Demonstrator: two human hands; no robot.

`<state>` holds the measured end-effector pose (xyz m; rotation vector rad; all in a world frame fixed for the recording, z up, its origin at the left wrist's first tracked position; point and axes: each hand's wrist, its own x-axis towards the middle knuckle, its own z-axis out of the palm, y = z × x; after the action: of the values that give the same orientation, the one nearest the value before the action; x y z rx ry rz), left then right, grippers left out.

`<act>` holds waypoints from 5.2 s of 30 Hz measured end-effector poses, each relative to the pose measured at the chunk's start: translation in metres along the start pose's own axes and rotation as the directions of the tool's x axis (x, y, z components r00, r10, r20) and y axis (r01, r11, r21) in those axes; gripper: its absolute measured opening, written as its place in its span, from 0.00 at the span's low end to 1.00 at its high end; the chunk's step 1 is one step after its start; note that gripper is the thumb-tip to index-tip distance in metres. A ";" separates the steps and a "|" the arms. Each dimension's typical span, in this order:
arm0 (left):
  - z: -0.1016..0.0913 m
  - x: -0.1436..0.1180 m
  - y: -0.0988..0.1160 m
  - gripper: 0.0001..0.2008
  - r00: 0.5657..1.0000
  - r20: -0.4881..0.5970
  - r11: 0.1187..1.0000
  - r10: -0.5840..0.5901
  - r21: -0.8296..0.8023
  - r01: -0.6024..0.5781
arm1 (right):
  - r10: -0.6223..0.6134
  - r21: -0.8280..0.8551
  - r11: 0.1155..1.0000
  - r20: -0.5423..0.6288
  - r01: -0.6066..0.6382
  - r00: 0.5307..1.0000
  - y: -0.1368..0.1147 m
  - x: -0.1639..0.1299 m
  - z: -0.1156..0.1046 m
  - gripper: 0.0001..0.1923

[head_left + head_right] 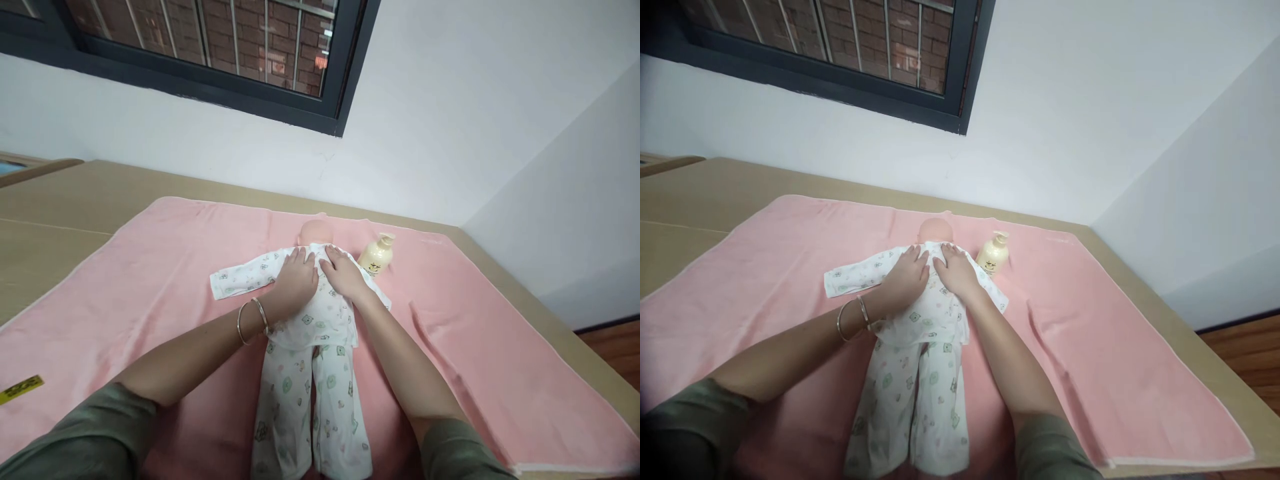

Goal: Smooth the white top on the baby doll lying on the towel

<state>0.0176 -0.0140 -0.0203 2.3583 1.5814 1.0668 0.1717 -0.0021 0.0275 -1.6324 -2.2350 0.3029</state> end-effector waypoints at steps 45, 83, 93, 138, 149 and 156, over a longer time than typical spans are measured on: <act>-0.017 0.018 -0.009 0.21 0.989 0.133 0.970 -0.068 0.242 0.034 | -0.027 -0.022 0.999 -0.015 0.026 1.000 0.002 0.004 0.006 0.20; -0.026 0.022 -0.011 0.17 0.983 0.183 0.977 -0.006 0.210 -0.033 | 0.078 -0.227 0.971 0.003 -0.075 0.997 -0.037 -0.021 0.008 0.29; -0.016 0.007 -0.001 0.19 0.975 0.171 0.939 0.143 0.288 -0.188 | 0.128 -0.171 0.977 -0.009 -0.128 0.992 -0.024 -0.011 0.011 0.32; -0.009 0.020 -0.018 0.20 0.995 0.092 0.981 -0.047 0.194 0.028 | 0.017 0.011 1.000 -0.085 -0.016 0.996 -0.009 -0.003 0.022 0.30; -0.008 0.021 -0.018 0.20 0.995 0.083 0.977 -0.046 0.210 0.028 | 0.012 0.012 1.000 -0.091 -0.011 0.996 -0.011 -0.004 0.022 0.29; -0.008 0.019 -0.018 0.22 0.996 0.075 0.978 -0.043 0.206 0.027 | 0.008 0.034 0.999 -0.113 -0.004 0.994 -0.009 -0.004 0.025 0.29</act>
<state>0.0031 0.0087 -0.0134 2.4548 1.7748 0.8281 0.1550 -0.0073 0.0077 -1.5977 -2.1308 0.2425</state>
